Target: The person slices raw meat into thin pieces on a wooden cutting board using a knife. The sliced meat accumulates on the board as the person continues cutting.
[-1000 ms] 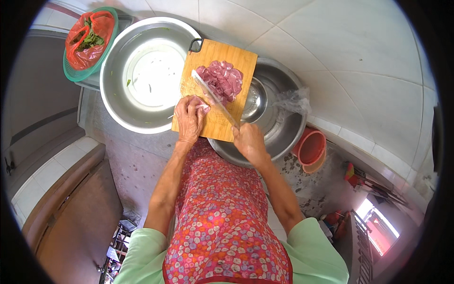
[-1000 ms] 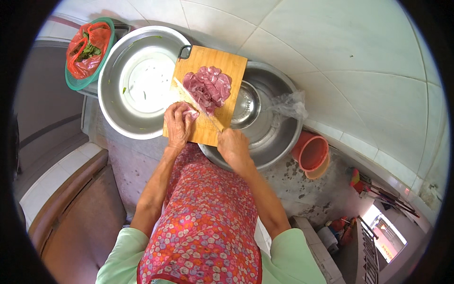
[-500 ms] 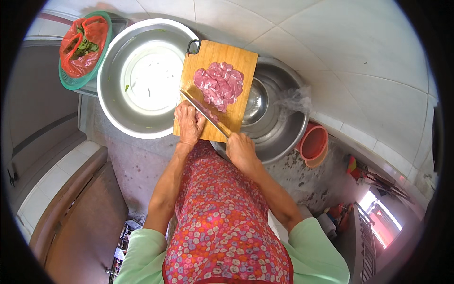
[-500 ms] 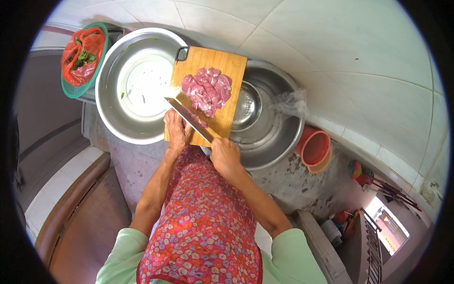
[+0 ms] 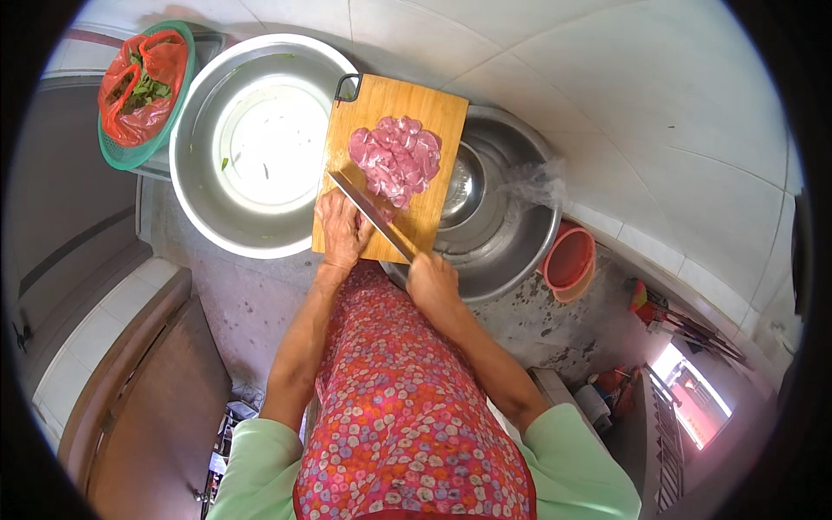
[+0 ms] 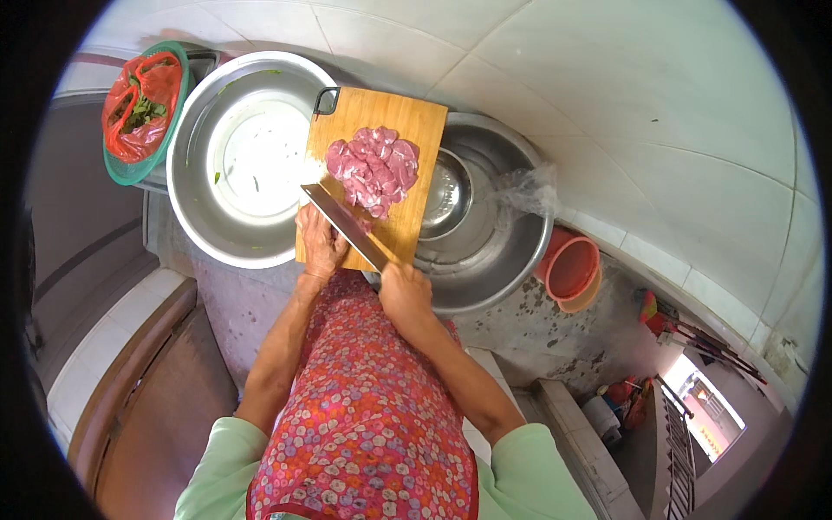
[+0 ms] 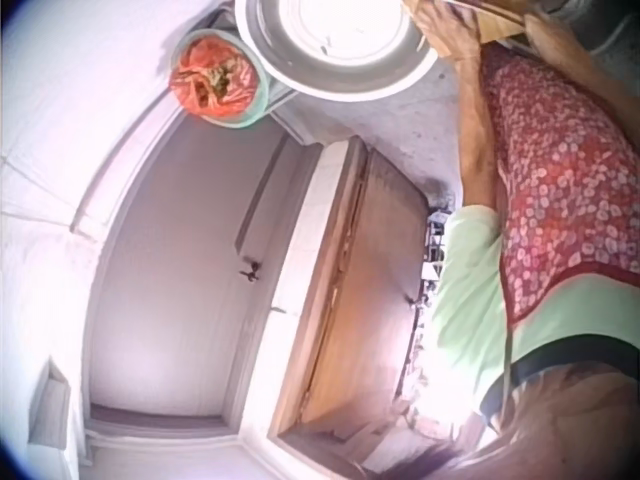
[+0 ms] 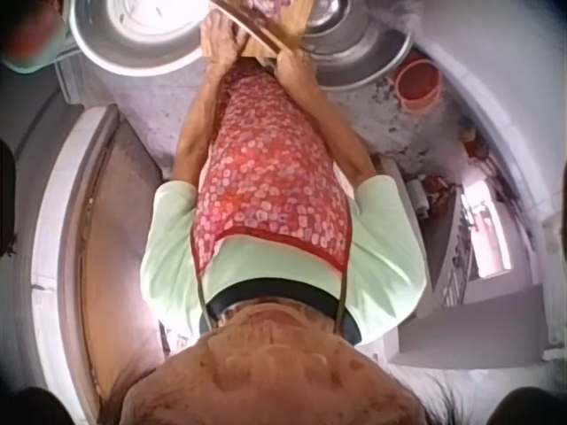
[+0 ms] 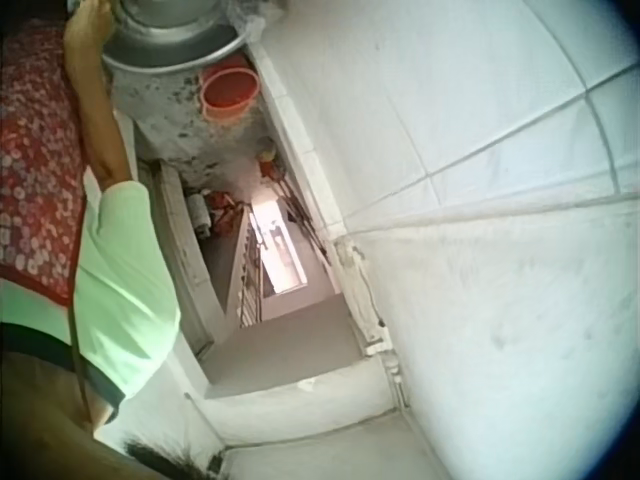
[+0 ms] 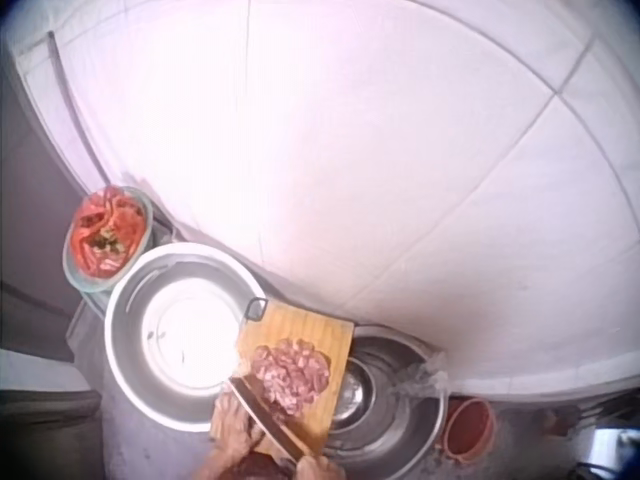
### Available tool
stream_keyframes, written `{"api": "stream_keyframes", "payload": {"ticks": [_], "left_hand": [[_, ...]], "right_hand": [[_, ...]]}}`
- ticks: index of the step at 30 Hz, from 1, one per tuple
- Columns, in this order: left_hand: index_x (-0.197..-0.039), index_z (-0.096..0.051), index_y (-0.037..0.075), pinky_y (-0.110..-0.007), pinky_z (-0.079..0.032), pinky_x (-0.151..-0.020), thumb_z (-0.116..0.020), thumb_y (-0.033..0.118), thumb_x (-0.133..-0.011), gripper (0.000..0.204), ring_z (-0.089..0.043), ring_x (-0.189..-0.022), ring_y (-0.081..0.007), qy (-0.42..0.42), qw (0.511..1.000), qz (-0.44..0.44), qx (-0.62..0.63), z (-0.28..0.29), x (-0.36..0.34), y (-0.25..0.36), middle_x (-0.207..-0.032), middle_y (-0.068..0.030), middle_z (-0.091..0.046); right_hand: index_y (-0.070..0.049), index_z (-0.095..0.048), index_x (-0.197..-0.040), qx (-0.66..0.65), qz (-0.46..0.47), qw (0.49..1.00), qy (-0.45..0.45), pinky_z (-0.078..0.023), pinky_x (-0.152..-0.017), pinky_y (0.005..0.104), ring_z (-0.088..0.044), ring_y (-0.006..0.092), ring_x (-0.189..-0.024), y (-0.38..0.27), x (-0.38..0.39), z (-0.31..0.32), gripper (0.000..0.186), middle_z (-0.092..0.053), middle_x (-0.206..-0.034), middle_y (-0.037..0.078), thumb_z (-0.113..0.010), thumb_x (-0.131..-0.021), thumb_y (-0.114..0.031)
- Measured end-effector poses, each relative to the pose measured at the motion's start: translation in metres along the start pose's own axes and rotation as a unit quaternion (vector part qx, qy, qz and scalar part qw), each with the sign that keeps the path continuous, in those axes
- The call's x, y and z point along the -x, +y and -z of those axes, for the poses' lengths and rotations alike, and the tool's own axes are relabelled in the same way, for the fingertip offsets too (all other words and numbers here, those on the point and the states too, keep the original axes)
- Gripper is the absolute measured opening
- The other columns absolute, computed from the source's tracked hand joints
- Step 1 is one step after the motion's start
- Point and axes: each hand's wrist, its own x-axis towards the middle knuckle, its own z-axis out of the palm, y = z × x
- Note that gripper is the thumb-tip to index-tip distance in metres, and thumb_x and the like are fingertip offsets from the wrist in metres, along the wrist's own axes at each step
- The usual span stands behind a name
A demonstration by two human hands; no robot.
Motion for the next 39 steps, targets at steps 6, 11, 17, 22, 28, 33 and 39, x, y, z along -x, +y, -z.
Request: {"api": "stream_keyframes", "payload": {"ticks": [6,11,17,22,28,33,39], "left_hand": [[-0.095,-0.056,0.007,-0.047,-0.035,-0.086,-0.068,0.014,-0.072,0.027,-0.048,-0.096,-0.0350,-0.014,1.000,-0.003,0.015,0.005,0.000,0.002,-0.099,-0.0153,-0.051],[-0.096,-0.056,0.007,-0.047,-0.035,-0.088,-0.068,0.012,-0.071,0.028,-0.049,-0.097,-0.0347,-0.005,1.000,-0.005,0.010,0.001,0.001,0.000,-0.103,-0.0156,-0.052],[-0.096,-0.053,0.004,-0.047,-0.035,-0.090,-0.065,0.008,-0.072,0.027,-0.048,-0.100,-0.0365,-0.033,0.999,-0.010,0.009,-0.001,0.007,-0.004,-0.107,-0.0168,-0.053],[-0.112,-0.053,0.003,-0.046,-0.038,-0.090,-0.062,0.008,-0.078,0.035,-0.049,-0.104,-0.0358,-0.008,0.999,0.023,0.024,0.007,-0.005,0.004,-0.110,-0.0163,-0.054],[-0.110,-0.054,0.008,-0.047,-0.032,-0.094,-0.067,0.013,-0.078,0.034,-0.049,-0.109,-0.0292,0.023,0.999,0.020,-0.044,0.004,0.012,0.003,-0.111,-0.0107,-0.052],[-0.107,-0.054,0.009,-0.046,-0.033,-0.092,-0.067,0.012,-0.077,0.033,-0.049,-0.108,-0.0311,0.036,0.998,0.027,-0.039,0.002,0.010,0.005,-0.111,-0.0115,-0.052],[-0.100,-0.053,0.008,-0.047,-0.034,-0.087,-0.068,0.010,-0.071,0.033,-0.048,-0.099,-0.0338,0.035,0.998,0.024,-0.040,0.001,0.009,0.003,-0.103,-0.0124,-0.050]], "right_hand": [[-0.001,-0.061,-0.101,-0.030,0.065,0.995,0.065,-0.045,-0.087,0.0519,-0.059,0.0434,-0.099,-0.031,-0.029,-0.007,0.023,-0.062,-0.098,0.025,-0.060,-0.080,-0.009],[-0.004,-0.066,-0.099,-0.043,-0.048,0.998,-0.018,-0.048,-0.090,0.0472,-0.060,0.0391,-0.104,-0.015,0.002,-0.018,0.020,-0.064,-0.103,0.022,-0.059,-0.083,-0.012],[-0.001,-0.067,-0.083,-0.071,0.086,0.980,0.167,-0.052,-0.074,0.0492,-0.066,0.0398,-0.087,-0.059,-0.055,-0.010,0.018,-0.067,-0.087,0.022,-0.051,-0.085,-0.009],[0.000,-0.069,-0.083,-0.035,0.056,0.993,0.098,-0.052,-0.075,0.0488,-0.066,0.0389,-0.079,-0.003,-0.049,0.003,0.016,-0.067,-0.082,0.022,-0.065,-0.083,-0.015],[0.001,-0.067,-0.074,-0.026,0.055,0.988,0.139,-0.051,-0.071,0.0499,-0.065,0.0419,-0.077,0.015,-0.037,0.047,0.030,-0.065,-0.079,0.025,-0.064,-0.086,-0.026],[0.002,-0.065,-0.069,-0.034,0.096,0.985,0.140,-0.050,-0.064,0.0514,-0.063,0.0433,-0.069,0.007,-0.001,0.029,0.034,-0.063,-0.070,0.026,-0.060,-0.088,-0.025],[0.000,-0.067,-0.076,-0.015,0.051,0.993,0.101,-0.051,-0.070,0.0503,-0.065,0.0413,-0.075,0.008,0.022,0.008,0.022,-0.065,-0.077,0.024,-0.056,-0.084,-0.016]]}}
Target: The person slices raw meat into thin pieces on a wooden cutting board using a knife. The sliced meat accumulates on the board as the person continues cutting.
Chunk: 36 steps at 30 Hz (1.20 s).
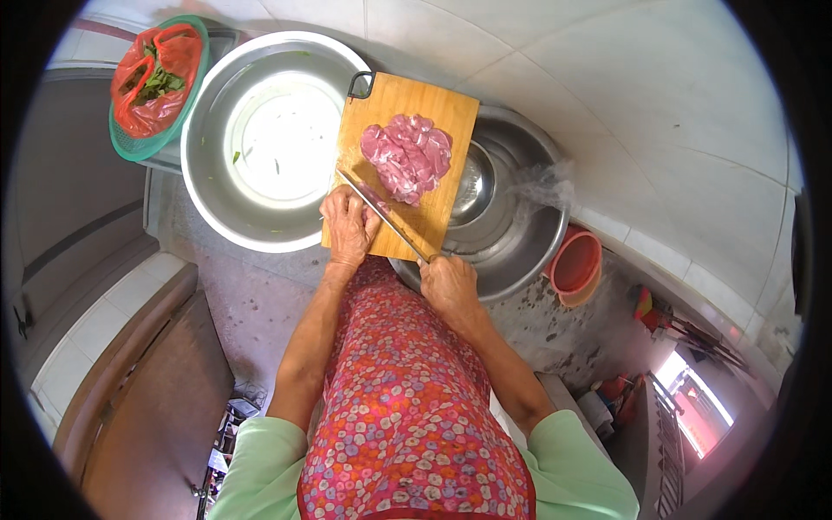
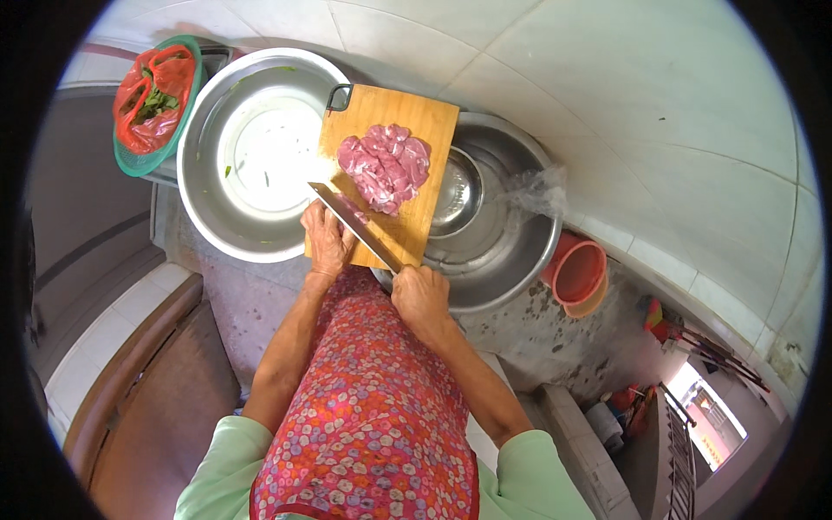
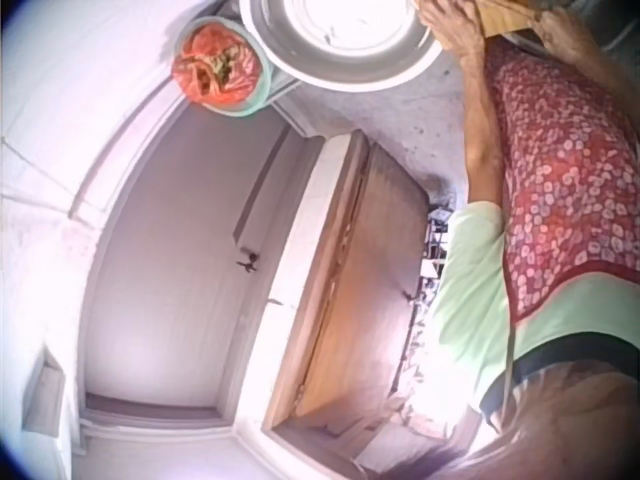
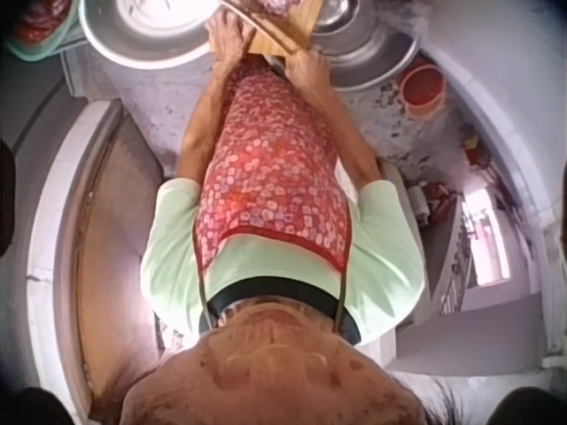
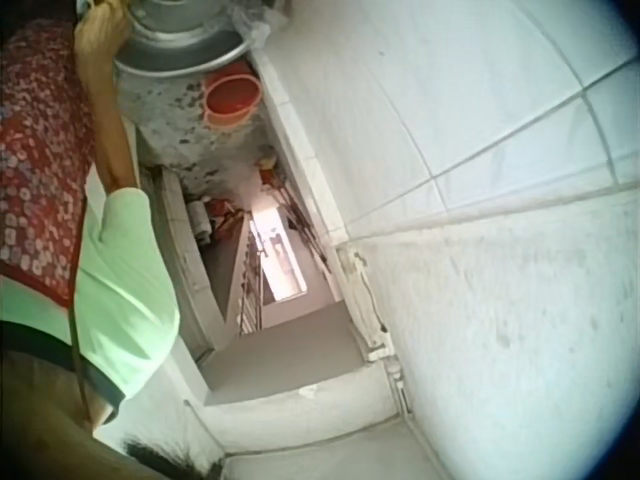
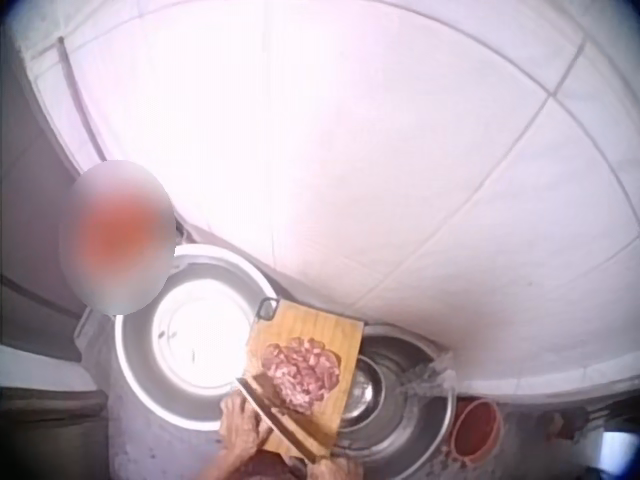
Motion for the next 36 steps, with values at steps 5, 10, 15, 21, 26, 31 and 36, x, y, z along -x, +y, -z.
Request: {"api": "stream_keyframes", "payload": {"ticks": [5,10,15,21,26,31,36], "left_hand": [[-0.111,-0.055,0.007,-0.047,-0.035,-0.088,-0.068,0.020,-0.077,0.039,-0.046,-0.102,-0.0361,-0.020,0.999,0.015,0.023,-0.005,0.004,-0.006,-0.108,-0.0149,-0.049],[-0.099,-0.053,0.007,-0.046,-0.034,-0.086,-0.066,0.013,-0.074,0.029,-0.048,-0.097,-0.0340,-0.016,1.000,0.004,0.024,-0.005,0.000,-0.004,-0.103,-0.0123,-0.050],[-0.096,-0.052,0.008,-0.046,-0.034,-0.085,-0.065,0.009,-0.071,0.028,-0.049,-0.094,-0.0325,0.010,0.999,0.006,0.031,-0.004,-0.005,-0.003,-0.100,-0.0111,-0.052],[-0.093,-0.052,0.007,-0.044,-0.034,-0.086,-0.062,0.005,-0.069,0.027,-0.051,-0.097,-0.0303,0.017,0.999,0.008,0.034,-0.006,-0.002,0.002,-0.104,-0.0105,-0.056],[-0.094,-0.051,0.007,-0.044,-0.034,-0.086,-0.062,0.005,-0.069,0.027,-0.051,-0.096,-0.0318,0.018,0.999,0.010,0.031,-0.007,-0.005,0.005,-0.103,-0.0115,-0.055],[-0.095,-0.050,0.006,-0.046,-0.036,-0.086,-0.063,0.007,-0.072,0.026,-0.050,-0.095,-0.0331,-0.006,0.999,0.028,0.040,-0.001,-0.004,0.001,-0.103,-0.0126,-0.055],[-0.092,-0.050,0.006,-0.046,-0.035,-0.085,-0.062,0.007,-0.073,0.023,-0.050,-0.094,-0.0331,0.011,0.999,0.014,0.030,-0.007,0.000,0.004,-0.101,-0.0130,-0.055]], "right_hand": [[-0.001,-0.067,-0.079,-0.044,0.008,0.998,-0.034,-0.050,-0.076,0.0504,-0.065,0.0408,-0.083,-0.003,-0.013,-0.005,0.018,-0.066,-0.083,0.023,-0.057,-0.083,-0.015],[-0.001,-0.067,-0.087,0.001,0.008,0.999,-0.047,-0.050,-0.079,0.0502,-0.063,0.0416,-0.093,-0.025,-0.039,-0.008,0.016,-0.065,-0.095,0.024,-0.053,-0.084,-0.010],[0.005,-0.062,-0.083,-0.030,0.041,0.998,-0.033,-0.050,-0.077,0.0511,-0.062,0.0443,-0.086,-0.018,-0.052,-0.014,0.015,-0.063,-0.085,0.028,-0.064,-0.078,-0.009],[0.005,-0.062,-0.080,-0.048,-0.040,0.997,-0.040,-0.050,-0.073,0.0510,-0.062,0.0449,-0.081,0.020,0.007,-0.027,0.017,-0.063,-0.084,0.028,-0.061,-0.083,-0.012],[0.001,-0.065,-0.092,-0.046,-0.011,0.996,-0.074,-0.052,-0.081,0.0493,-0.064,0.0410,-0.095,-0.019,-0.059,-0.027,0.018,-0.065,-0.095,0.024,-0.065,-0.078,-0.010],[0.000,-0.065,-0.100,-0.039,-0.049,0.992,-0.108,-0.051,-0.086,0.0484,-0.063,0.0410,-0.101,-0.019,-0.057,-0.015,0.024,-0.064,-0.104,0.026,-0.066,-0.078,-0.010],[0.003,-0.065,-0.091,-0.039,-0.069,0.995,-0.053,-0.049,-0.085,0.0504,-0.062,0.0433,-0.100,-0.015,-0.027,-0.030,0.015,-0.065,-0.099,0.027,-0.062,-0.079,-0.006]]}}
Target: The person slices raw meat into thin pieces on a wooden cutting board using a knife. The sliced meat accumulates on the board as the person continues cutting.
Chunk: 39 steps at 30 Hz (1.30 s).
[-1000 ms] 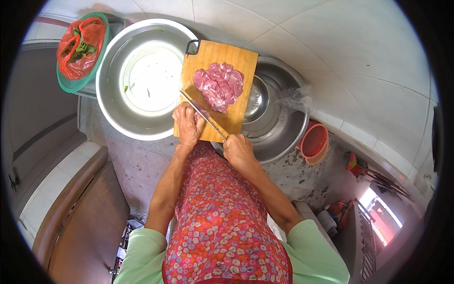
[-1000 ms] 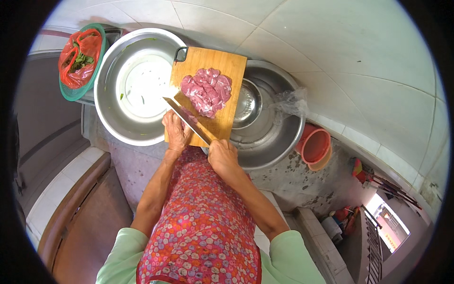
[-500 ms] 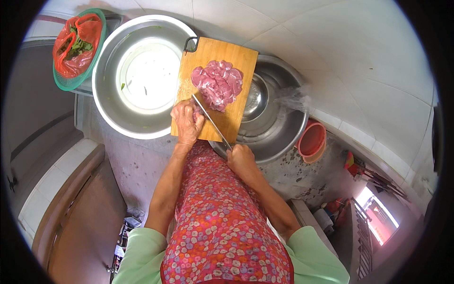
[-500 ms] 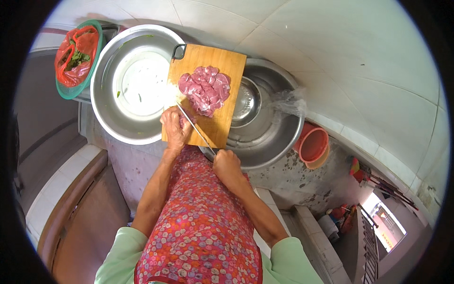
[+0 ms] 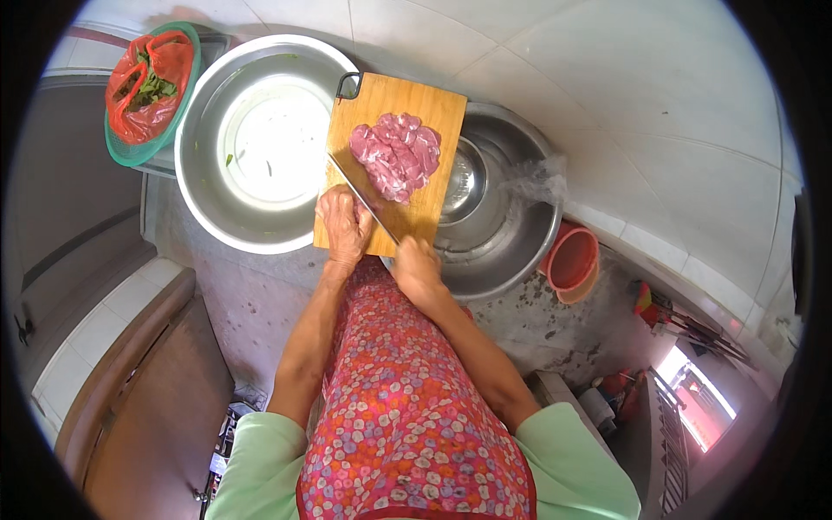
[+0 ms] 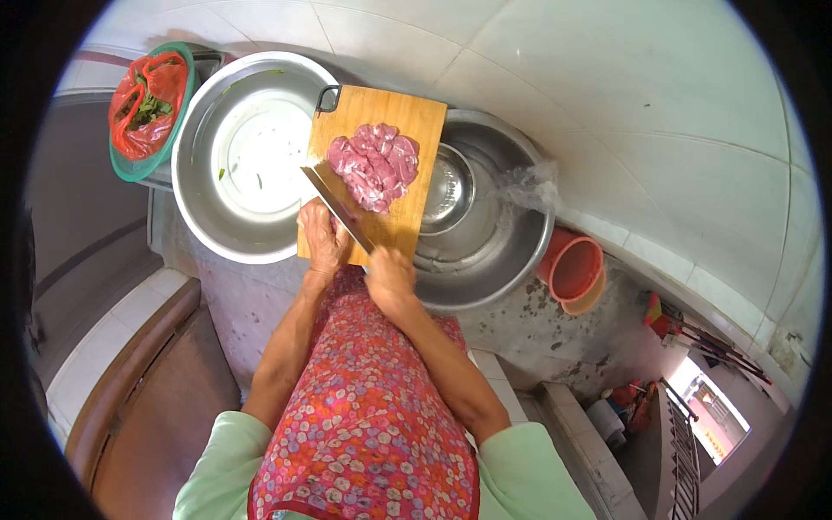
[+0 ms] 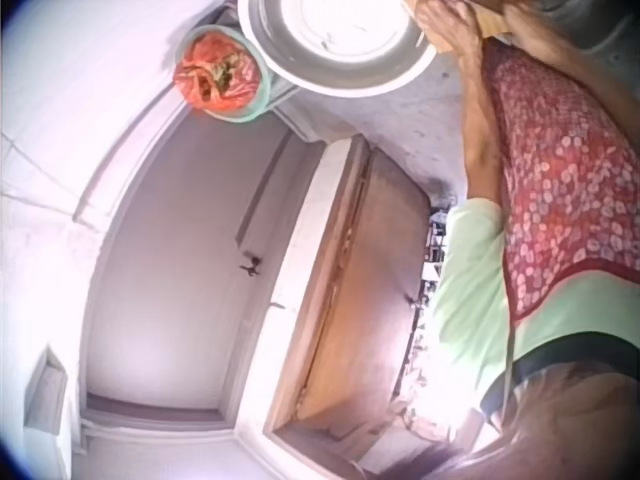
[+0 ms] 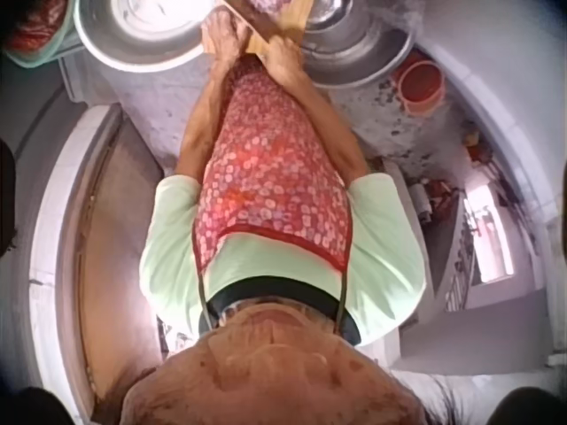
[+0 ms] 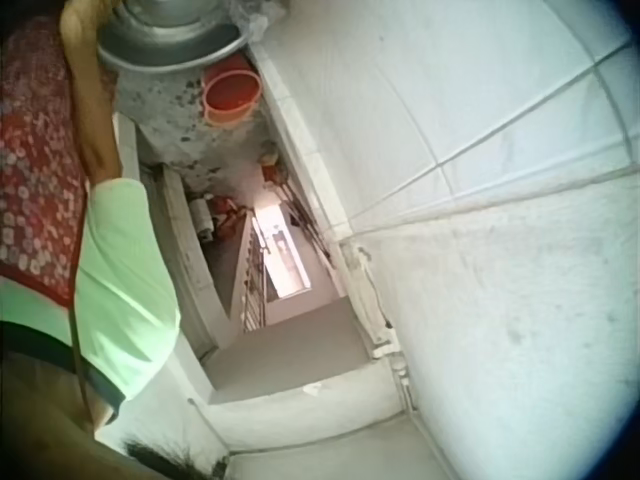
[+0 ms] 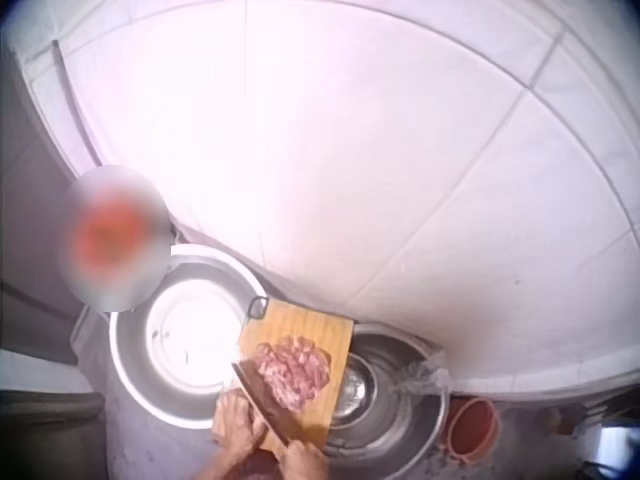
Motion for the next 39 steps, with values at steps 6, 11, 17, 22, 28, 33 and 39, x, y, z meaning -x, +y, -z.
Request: {"api": "stream_keyframes", "payload": {"ticks": [6,11,17,22,28,33,39], "left_hand": [[-0.093,-0.050,0.005,-0.046,-0.036,-0.084,-0.060,0.007,-0.074,0.022,-0.049,-0.096,-0.0340,-0.021,1.000,0.017,0.003,0.002,0.000,-0.005,-0.103,-0.0141,-0.054],[-0.112,-0.054,0.007,-0.047,-0.038,-0.094,-0.062,0.009,-0.080,0.033,-0.049,-0.107,-0.0350,0.022,0.999,0.026,0.020,0.013,0.002,0.003,-0.115,-0.0147,-0.052],[-0.112,-0.057,0.007,-0.046,-0.038,-0.091,-0.064,0.009,-0.079,0.034,-0.047,-0.107,-0.0349,-0.004,1.000,-0.001,-0.015,0.011,0.010,-0.005,-0.113,-0.0150,-0.052],[-0.105,-0.056,0.007,-0.047,-0.037,-0.088,-0.064,0.009,-0.076,0.030,-0.047,-0.102,-0.0344,-0.003,0.999,-0.002,-0.033,0.008,0.007,-0.003,-0.106,-0.0134,-0.049],[-0.104,-0.053,0.006,-0.048,-0.036,-0.087,-0.063,0.011,-0.076,0.030,-0.046,-0.099,-0.0352,0.014,1.000,-0.006,0.004,0.000,0.009,-0.011,-0.106,-0.0155,-0.048],[-0.105,-0.050,0.006,-0.048,-0.035,-0.085,-0.063,0.011,-0.075,0.033,-0.046,-0.096,-0.0364,0.018,1.000,-0.014,0.000,0.000,0.007,-0.011,-0.106,-0.0168,-0.049],[-0.099,-0.050,0.007,-0.047,-0.035,-0.083,-0.064,0.010,-0.075,0.028,-0.046,-0.094,-0.0354,0.017,1.000,-0.007,0.007,0.003,0.005,-0.008,-0.102,-0.0156,-0.050]], "right_hand": [[0.001,-0.068,-0.096,0.017,0.024,0.999,-0.017,-0.050,-0.087,0.0490,-0.063,0.0413,-0.101,-0.011,-0.017,0.010,0.019,-0.066,-0.103,0.025,-0.058,-0.082,-0.005],[0.001,-0.069,-0.085,0.028,0.032,0.998,0.049,-0.052,-0.076,0.0493,-0.065,0.0420,-0.088,0.032,-0.009,0.030,0.014,-0.067,-0.087,0.025,-0.061,-0.082,-0.010],[0.001,-0.067,-0.078,0.046,0.092,0.992,0.074,-0.050,-0.069,0.0520,-0.065,0.0424,-0.076,0.020,0.009,0.042,0.015,-0.065,-0.077,0.026,-0.060,-0.081,-0.011],[0.003,-0.065,-0.075,0.060,0.110,0.988,0.095,-0.049,-0.069,0.0538,-0.063,0.0453,-0.074,0.024,0.034,0.018,0.029,-0.063,-0.073,0.027,-0.060,-0.088,-0.022],[-0.001,-0.066,-0.083,0.067,0.091,0.994,-0.005,-0.051,-0.075,0.0488,-0.065,0.0399,-0.086,0.021,0.027,0.021,0.013,-0.067,-0.090,0.023,-0.057,-0.080,-0.010],[-0.001,-0.065,-0.089,0.063,0.079,0.995,-0.008,-0.050,-0.082,0.0486,-0.063,0.0398,-0.098,-0.009,0.014,0.023,0.014,-0.065,-0.100,0.023,-0.055,-0.081,-0.007],[0.000,-0.065,-0.098,0.059,0.089,0.994,-0.031,-0.050,-0.086,0.0487,-0.061,0.0414,-0.101,-0.012,0.005,0.028,0.019,-0.064,-0.104,0.023,-0.058,-0.082,-0.007]]}}
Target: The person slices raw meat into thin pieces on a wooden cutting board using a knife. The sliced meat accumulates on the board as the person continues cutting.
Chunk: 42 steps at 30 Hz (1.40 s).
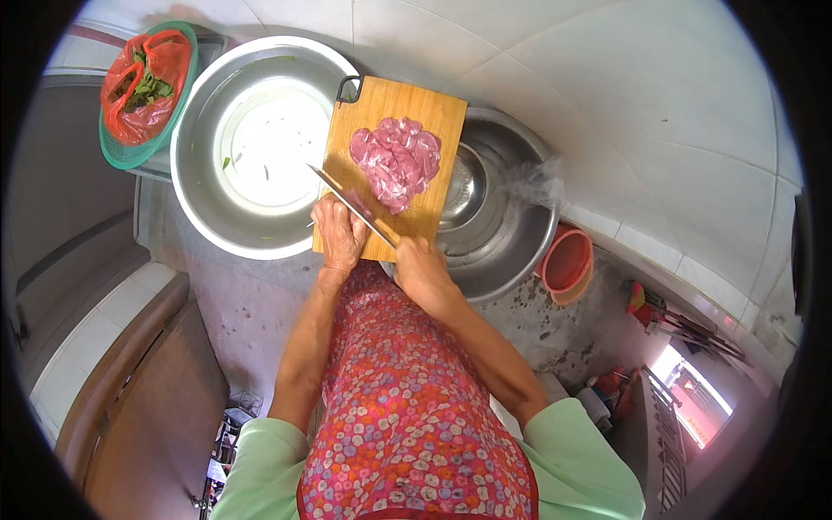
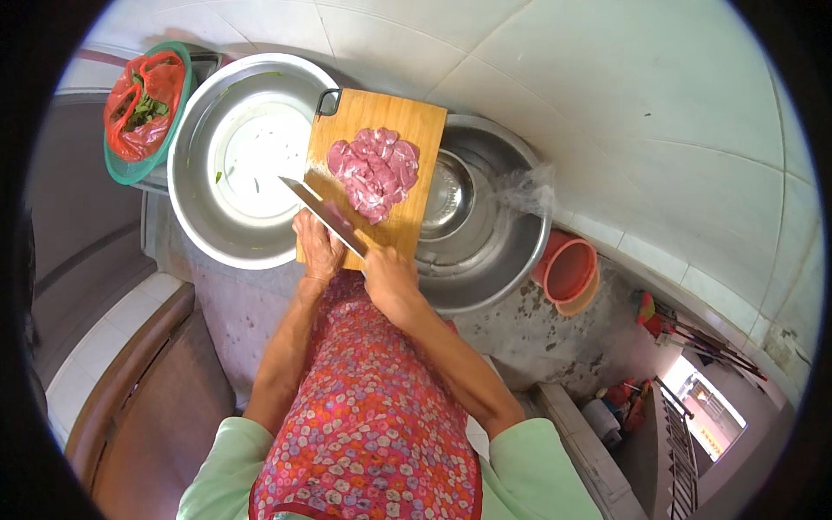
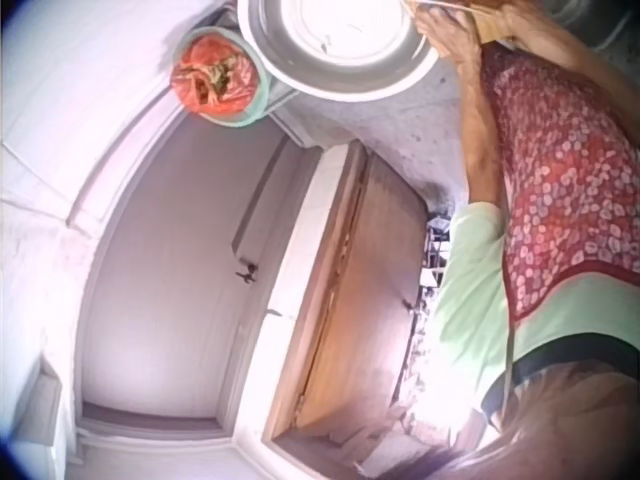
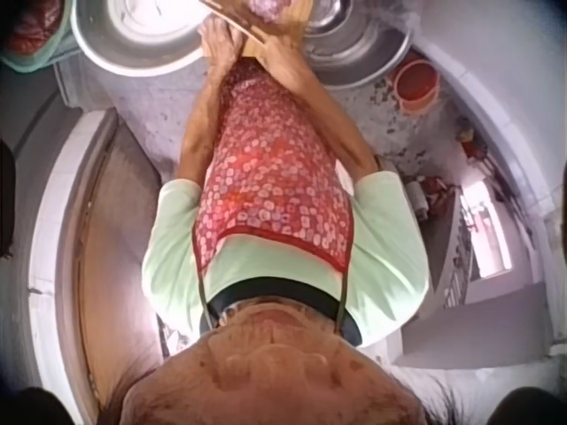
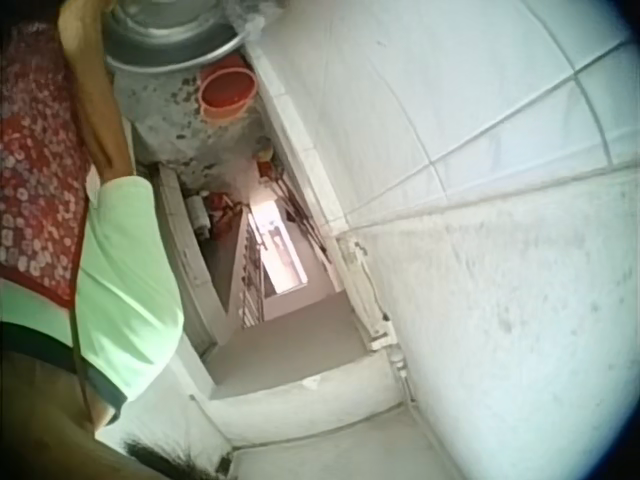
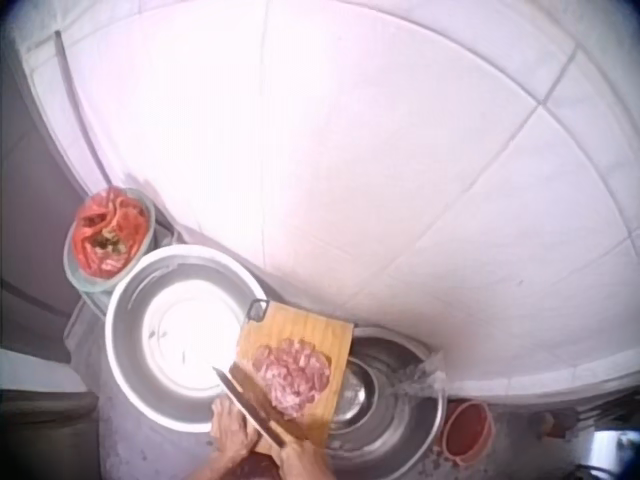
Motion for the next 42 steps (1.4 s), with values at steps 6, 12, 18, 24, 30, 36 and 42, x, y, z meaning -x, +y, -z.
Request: {"api": "stream_keyframes", "payload": {"ticks": [6,12,18,24,30,36,42], "left_hand": [[-0.091,-0.048,0.007,-0.046,-0.035,-0.081,-0.060,0.007,-0.074,0.020,-0.046,-0.090,-0.0345,0.008,1.000,0.005,-0.010,-0.004,-0.003,0.002,-0.095,-0.0151,-0.049],[-0.092,-0.048,0.006,-0.046,-0.035,-0.081,-0.056,0.006,-0.074,0.019,-0.047,-0.090,-0.0345,0.005,1.000,0.004,-0.012,-0.004,-0.001,0.003,-0.097,-0.0159,-0.050],[-0.097,-0.052,0.004,-0.046,-0.035,-0.082,-0.051,0.014,-0.083,0.017,-0.047,-0.090,-0.0346,0.010,1.000,-0.002,0.011,-0.002,-0.001,-0.004,-0.098,-0.0159,-0.051],[-0.088,-0.049,0.006,-0.045,-0.035,-0.082,-0.053,0.006,-0.076,0.013,-0.049,-0.090,-0.0323,0.013,1.000,0.012,0.012,-0.003,-0.003,-0.001,-0.095,-0.0137,-0.053],[-0.086,-0.048,0.007,-0.045,-0.035,-0.081,-0.053,0.006,-0.076,0.011,-0.048,-0.087,-0.0322,0.036,0.999,0.017,0.002,-0.004,-0.008,0.003,-0.092,-0.0128,-0.052],[-0.086,-0.049,0.004,-0.045,-0.036,-0.081,-0.047,0.006,-0.080,0.007,-0.046,-0.086,-0.0344,0.025,0.999,0.036,0.011,-0.003,-0.005,0.007,-0.088,-0.0155,-0.049],[-0.085,-0.046,0.005,-0.046,-0.035,-0.079,-0.049,0.004,-0.076,0.009,-0.046,-0.086,-0.0344,0.044,0.998,0.047,0.005,-0.008,-0.005,-0.002,-0.088,-0.0154,-0.050]], "right_hand": [[0.003,-0.063,-0.093,-0.016,-0.015,1.000,0.015,-0.049,-0.083,0.0515,-0.062,0.0437,-0.095,0.006,0.009,-0.009,0.017,-0.063,-0.098,0.027,-0.061,-0.078,-0.006],[0.006,-0.062,-0.088,-0.028,0.023,0.999,0.021,-0.049,-0.078,0.0538,-0.061,0.0474,-0.089,-0.005,-0.009,-0.001,0.016,-0.063,-0.093,0.030,-0.060,-0.079,-0.007],[0.008,-0.061,-0.083,-0.050,-0.040,0.998,-0.007,-0.049,-0.078,0.0533,-0.060,0.0491,-0.084,0.029,0.035,-0.019,0.016,-0.062,-0.087,0.031,-0.059,-0.078,-0.008],[0.007,-0.059,-0.082,-0.076,0.051,0.996,0.022,-0.047,-0.079,0.0544,-0.059,0.0496,-0.087,0.003,-0.021,-0.008,0.016,-0.060,-0.089,0.032,-0.060,-0.077,-0.009],[0.004,-0.063,-0.093,-0.037,-0.033,0.998,-0.024,-0.050,-0.080,0.0514,-0.062,0.0441,-0.096,0.023,0.009,-0.016,0.024,-0.064,-0.097,0.027,-0.068,-0.073,-0.008],[0.009,-0.061,-0.092,-0.061,0.041,0.997,0.038,-0.050,-0.078,0.0521,-0.061,0.0480,-0.089,0.006,-0.028,-0.025,0.020,-0.062,-0.089,0.031,-0.062,-0.077,-0.004],[0.003,-0.064,-0.096,-0.027,-0.054,0.998,-0.008,-0.051,-0.083,0.0490,-0.062,0.0432,-0.099,0.008,0.000,-0.021,0.021,-0.064,-0.101,0.027,-0.065,-0.076,-0.003]]}}
